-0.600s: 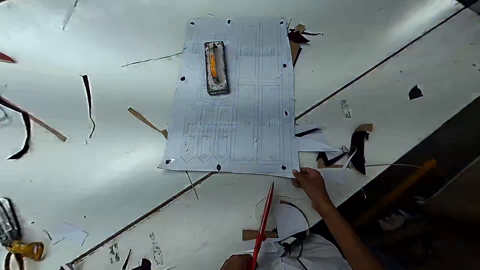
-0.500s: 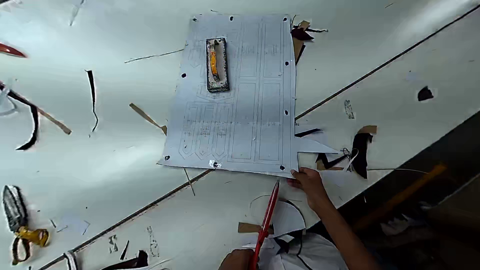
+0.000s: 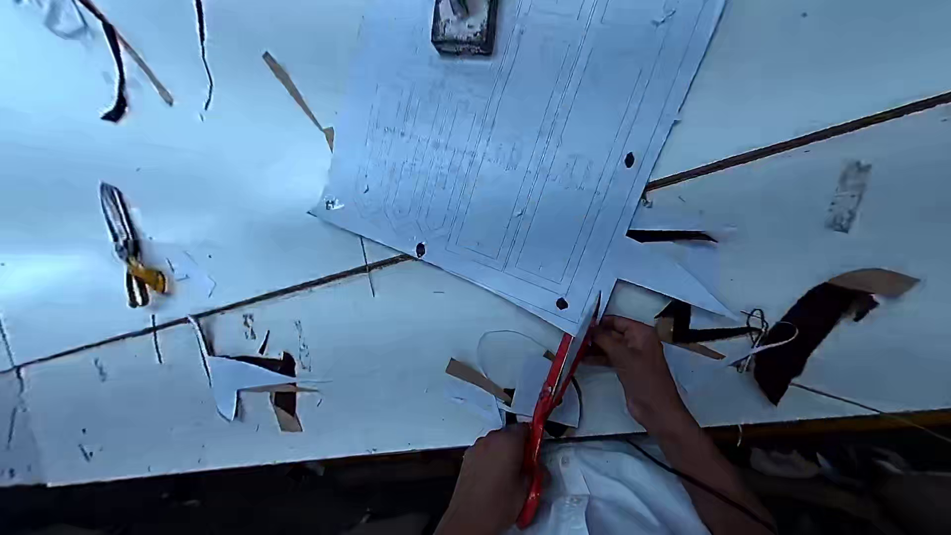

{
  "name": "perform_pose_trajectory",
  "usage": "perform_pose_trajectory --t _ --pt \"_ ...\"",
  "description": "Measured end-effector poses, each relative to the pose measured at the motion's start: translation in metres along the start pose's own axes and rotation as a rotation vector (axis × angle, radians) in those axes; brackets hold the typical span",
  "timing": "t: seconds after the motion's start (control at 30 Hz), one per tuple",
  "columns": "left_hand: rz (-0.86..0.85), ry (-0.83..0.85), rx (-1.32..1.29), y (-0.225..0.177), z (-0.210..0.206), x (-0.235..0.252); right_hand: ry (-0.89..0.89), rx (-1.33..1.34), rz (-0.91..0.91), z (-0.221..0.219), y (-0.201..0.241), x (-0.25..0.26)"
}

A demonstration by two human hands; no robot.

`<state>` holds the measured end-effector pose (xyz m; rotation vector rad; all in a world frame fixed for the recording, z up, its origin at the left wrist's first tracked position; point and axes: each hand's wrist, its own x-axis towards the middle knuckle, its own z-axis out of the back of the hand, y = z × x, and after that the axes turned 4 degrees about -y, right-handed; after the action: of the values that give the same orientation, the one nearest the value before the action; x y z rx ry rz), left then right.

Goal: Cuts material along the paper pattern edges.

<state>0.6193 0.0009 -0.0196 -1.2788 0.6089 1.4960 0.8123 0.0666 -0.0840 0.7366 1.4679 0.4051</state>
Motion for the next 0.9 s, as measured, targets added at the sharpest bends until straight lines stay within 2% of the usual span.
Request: perform_pose_trajectory --t 0.2,0.9 --pt "0.057 -0.03 -0.008 -0.008 -0.007 0.003 0.03 -0.029 -0.006 0.004 -0.001 0.002" --pt "-0.021 0.008 -0.049 0.005 -0.003 0.017 -0.019 -0.066 0.009 0.002 0.0 -0.001"
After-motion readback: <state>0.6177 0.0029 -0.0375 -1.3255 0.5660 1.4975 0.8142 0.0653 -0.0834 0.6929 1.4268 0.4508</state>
